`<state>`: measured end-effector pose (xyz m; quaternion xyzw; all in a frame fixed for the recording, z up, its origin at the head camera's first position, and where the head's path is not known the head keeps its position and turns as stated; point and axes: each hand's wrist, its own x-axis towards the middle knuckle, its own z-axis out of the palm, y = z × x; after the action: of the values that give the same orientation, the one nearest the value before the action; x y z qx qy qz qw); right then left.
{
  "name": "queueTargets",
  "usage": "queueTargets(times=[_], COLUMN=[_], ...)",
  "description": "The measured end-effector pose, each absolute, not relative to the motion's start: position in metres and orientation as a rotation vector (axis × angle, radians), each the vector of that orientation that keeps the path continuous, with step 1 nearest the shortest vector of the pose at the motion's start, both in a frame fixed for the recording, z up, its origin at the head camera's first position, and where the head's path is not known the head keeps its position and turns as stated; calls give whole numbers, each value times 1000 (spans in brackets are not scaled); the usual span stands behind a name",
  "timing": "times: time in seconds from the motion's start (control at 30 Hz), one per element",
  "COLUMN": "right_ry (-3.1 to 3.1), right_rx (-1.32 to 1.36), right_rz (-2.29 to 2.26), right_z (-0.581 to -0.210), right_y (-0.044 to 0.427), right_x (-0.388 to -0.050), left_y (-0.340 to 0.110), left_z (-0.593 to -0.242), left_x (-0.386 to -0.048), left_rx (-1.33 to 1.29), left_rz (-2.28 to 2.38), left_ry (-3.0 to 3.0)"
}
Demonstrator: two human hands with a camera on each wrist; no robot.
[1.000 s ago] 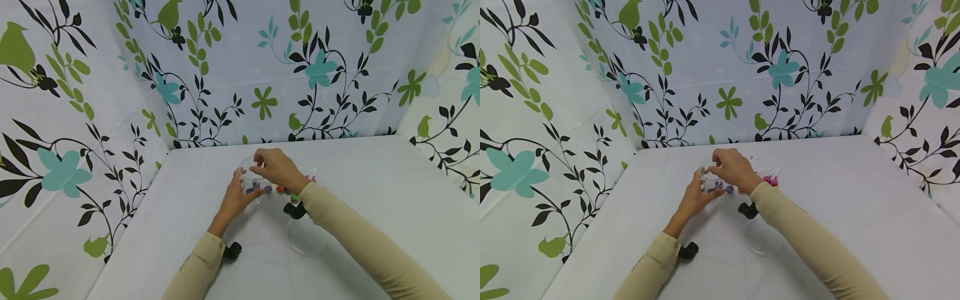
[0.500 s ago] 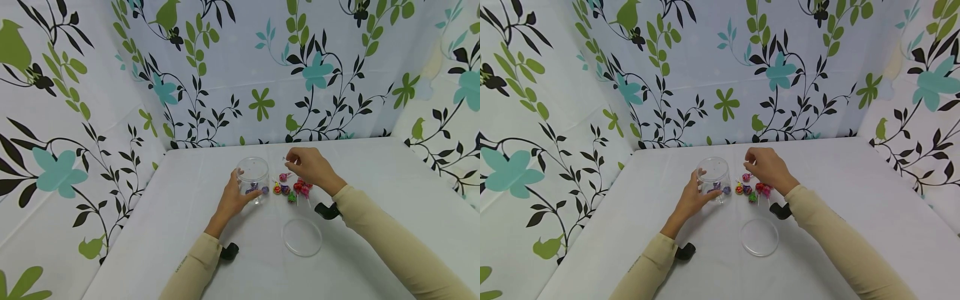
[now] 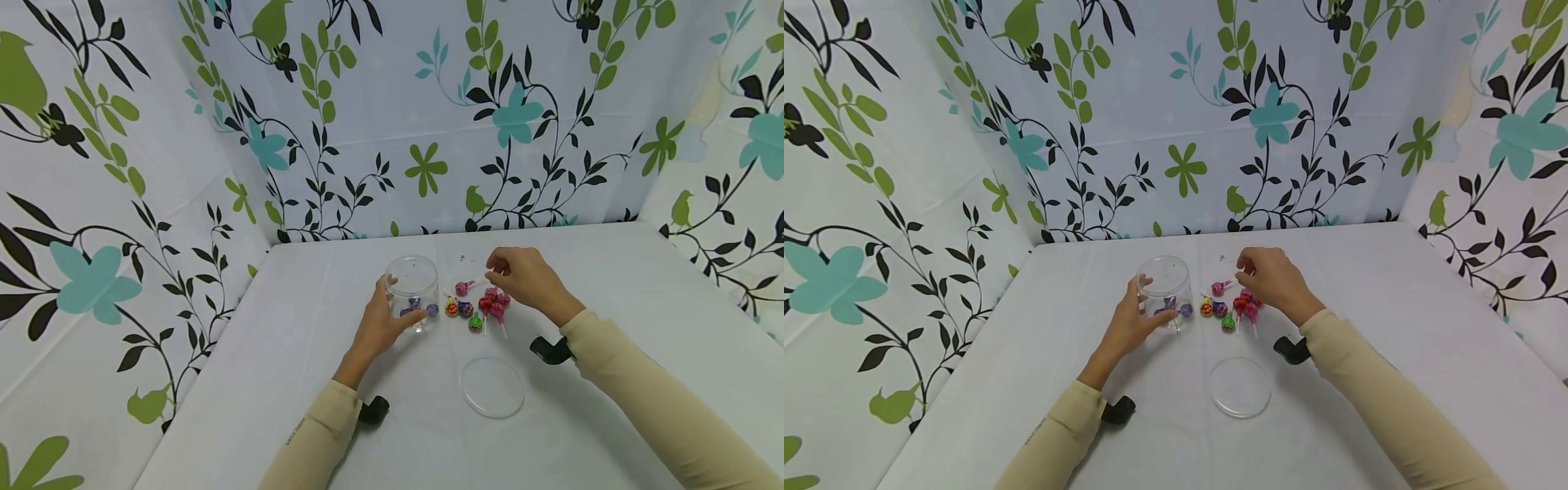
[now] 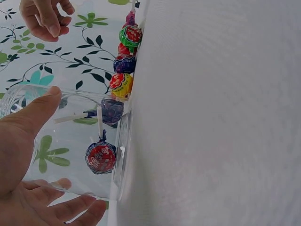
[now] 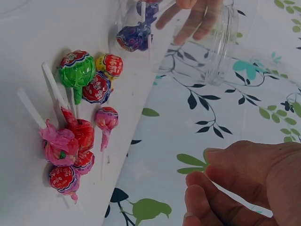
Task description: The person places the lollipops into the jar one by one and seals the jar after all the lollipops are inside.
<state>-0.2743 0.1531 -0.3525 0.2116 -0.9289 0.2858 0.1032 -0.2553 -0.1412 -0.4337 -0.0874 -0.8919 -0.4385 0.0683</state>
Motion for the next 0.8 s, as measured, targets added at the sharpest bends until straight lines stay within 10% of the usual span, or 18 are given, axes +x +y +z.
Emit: queueTargets(times=[0.8], right_ry=[-2755], right_rx=[485], right_rz=[987], right_z=[-388], right_y=[172], right_x=[-264], left_y=[-142], left_z=[-435], left_x=[-252], left_rx=[-296], left_rz=[-1360], left_ry=[-2650])
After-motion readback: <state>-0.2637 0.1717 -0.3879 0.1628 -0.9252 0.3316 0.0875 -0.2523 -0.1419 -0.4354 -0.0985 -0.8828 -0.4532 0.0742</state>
